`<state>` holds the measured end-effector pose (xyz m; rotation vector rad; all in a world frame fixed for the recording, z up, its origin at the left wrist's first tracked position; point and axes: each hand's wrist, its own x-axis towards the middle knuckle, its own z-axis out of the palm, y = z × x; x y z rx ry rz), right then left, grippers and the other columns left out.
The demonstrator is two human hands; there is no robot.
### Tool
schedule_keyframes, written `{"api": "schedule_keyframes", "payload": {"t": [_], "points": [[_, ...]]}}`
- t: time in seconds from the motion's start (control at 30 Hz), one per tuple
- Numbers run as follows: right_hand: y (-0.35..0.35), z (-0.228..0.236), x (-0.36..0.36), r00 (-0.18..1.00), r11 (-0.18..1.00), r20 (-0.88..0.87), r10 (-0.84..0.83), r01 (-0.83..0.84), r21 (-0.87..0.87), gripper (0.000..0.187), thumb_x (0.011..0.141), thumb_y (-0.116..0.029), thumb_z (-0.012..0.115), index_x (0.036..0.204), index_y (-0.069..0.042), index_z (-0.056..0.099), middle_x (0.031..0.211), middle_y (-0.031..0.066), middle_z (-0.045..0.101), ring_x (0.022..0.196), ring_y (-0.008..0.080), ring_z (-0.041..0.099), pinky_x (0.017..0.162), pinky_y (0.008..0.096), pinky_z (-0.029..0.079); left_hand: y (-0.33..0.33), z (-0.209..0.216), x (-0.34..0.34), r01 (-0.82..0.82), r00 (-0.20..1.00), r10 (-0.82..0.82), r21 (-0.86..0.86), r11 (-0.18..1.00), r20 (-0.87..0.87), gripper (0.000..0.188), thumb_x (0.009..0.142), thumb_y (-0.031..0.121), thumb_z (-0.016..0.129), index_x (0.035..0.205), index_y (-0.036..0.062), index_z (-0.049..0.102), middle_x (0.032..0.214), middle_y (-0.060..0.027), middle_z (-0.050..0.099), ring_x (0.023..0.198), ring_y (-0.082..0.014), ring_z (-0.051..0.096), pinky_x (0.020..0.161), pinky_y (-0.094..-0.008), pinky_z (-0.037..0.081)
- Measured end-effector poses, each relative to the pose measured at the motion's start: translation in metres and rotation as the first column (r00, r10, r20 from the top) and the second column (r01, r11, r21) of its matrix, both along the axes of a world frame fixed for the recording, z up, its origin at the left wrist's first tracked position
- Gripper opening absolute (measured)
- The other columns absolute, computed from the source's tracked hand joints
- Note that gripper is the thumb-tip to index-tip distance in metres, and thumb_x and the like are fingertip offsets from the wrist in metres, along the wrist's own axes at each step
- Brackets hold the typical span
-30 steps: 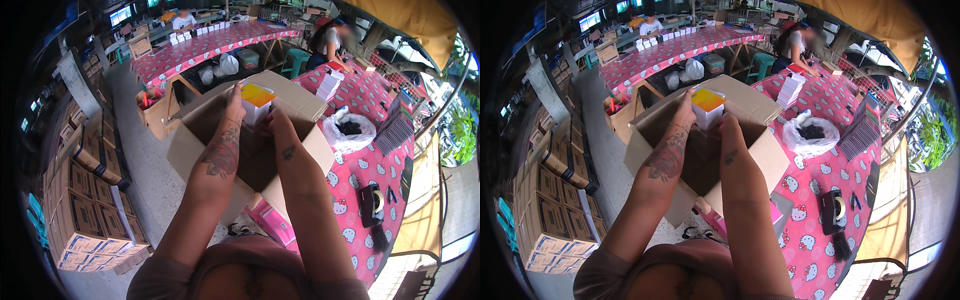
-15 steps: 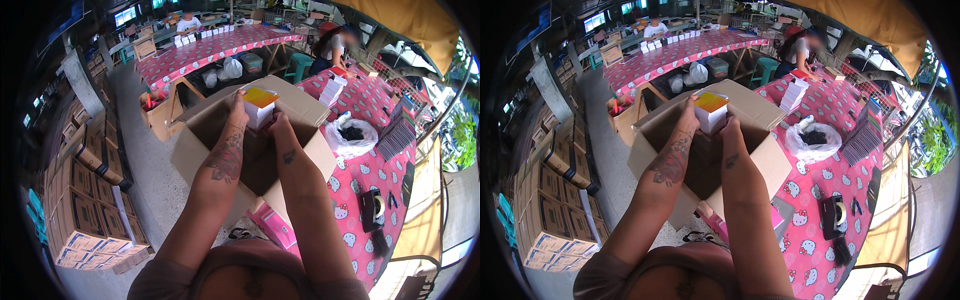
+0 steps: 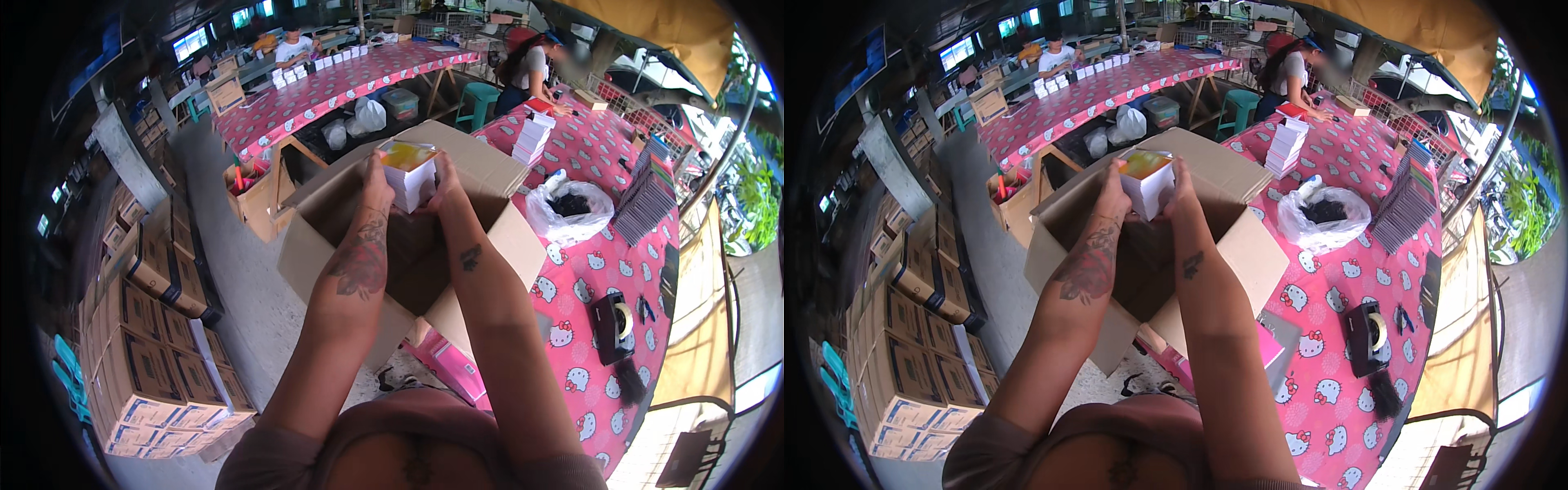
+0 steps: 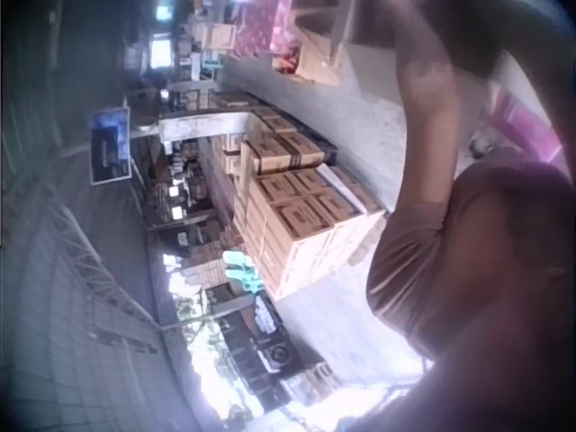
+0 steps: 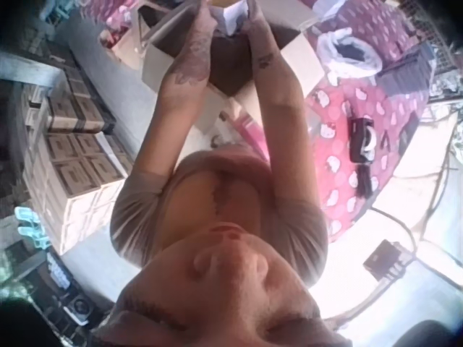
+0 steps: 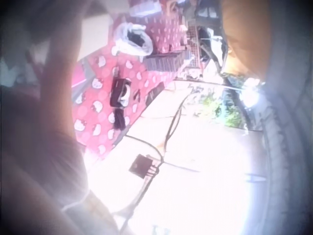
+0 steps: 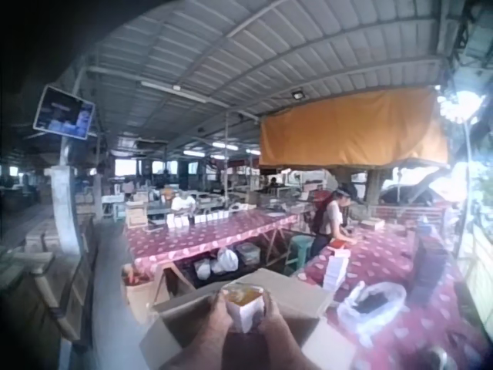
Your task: The person picks up small yellow notepads from a large cardboard box and stacks them on a table, then picks up a notepad and tapes a small item onto its surface using a tape dispenser.
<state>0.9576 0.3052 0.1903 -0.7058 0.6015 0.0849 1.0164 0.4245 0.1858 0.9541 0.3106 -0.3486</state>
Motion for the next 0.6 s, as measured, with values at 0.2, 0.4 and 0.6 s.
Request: {"api": "schedule_keyframes", "payload": {"t": [0.2, 0.4, 0.6], "points": [[0.009, 0.036, -0.041, 0.974, 0.972, 0.202, 0.107, -0.059, -0.23, 0.103, 0.069, -0.069, 0.062, 0.146, -0.005, 0.034, 0.15, 0.02, 0.034, 0.135, 0.0443, 0.033, 0.106, 0.0656, 0.023, 0.004, 0.022, 0.002, 0.05, 0.993, -0.027, -0.199, 0.979, 0.115, 0.039, 0.08, 0.042, 0.067, 0.101, 0.0099, 0.06, 0.104, -0.0107, 0.062, 0.096, -0.0292, 0.061, 0.085, -0.0465, 0.052], [-0.015, 0.065, -0.1, 0.869, 0.924, 0.425, 0.255, -0.089, -0.371, 0.084, 0.073, -0.07, 0.063, 0.139, -0.022, 0.044, 0.137, 0.0119, 0.042, 0.117, 0.0314, 0.047, 0.095, 0.0505, 0.038, 0.006, 0.088, -0.038, 0.477, 0.804, -0.316, -0.229, 0.849, 0.504, 0.034, 0.082, 0.031, 0.066, 0.102, 0.0031, 0.061, 0.096, -0.0118, 0.067, 0.086, -0.0276, 0.068, 0.082, -0.0405, 0.056], [-0.113, 0.11, -0.178, 0.926, 0.842, 0.346, 0.151, 0.062, -0.535, 0.094, 0.072, -0.081, 0.06, 0.14, -0.017, 0.044, 0.136, 0.0162, 0.045, 0.111, 0.028, 0.049, 0.094, 0.0453, 0.038, -0.092, 0.141, -0.102, 0.579, 0.672, -0.43, -0.066, 0.812, 0.604, 0.036, 0.084, 0.028, 0.064, 0.107, 0.0003, 0.06, 0.101, -0.0122, 0.067, 0.092, -0.0239, 0.067, 0.085, -0.0363, 0.054]]}}
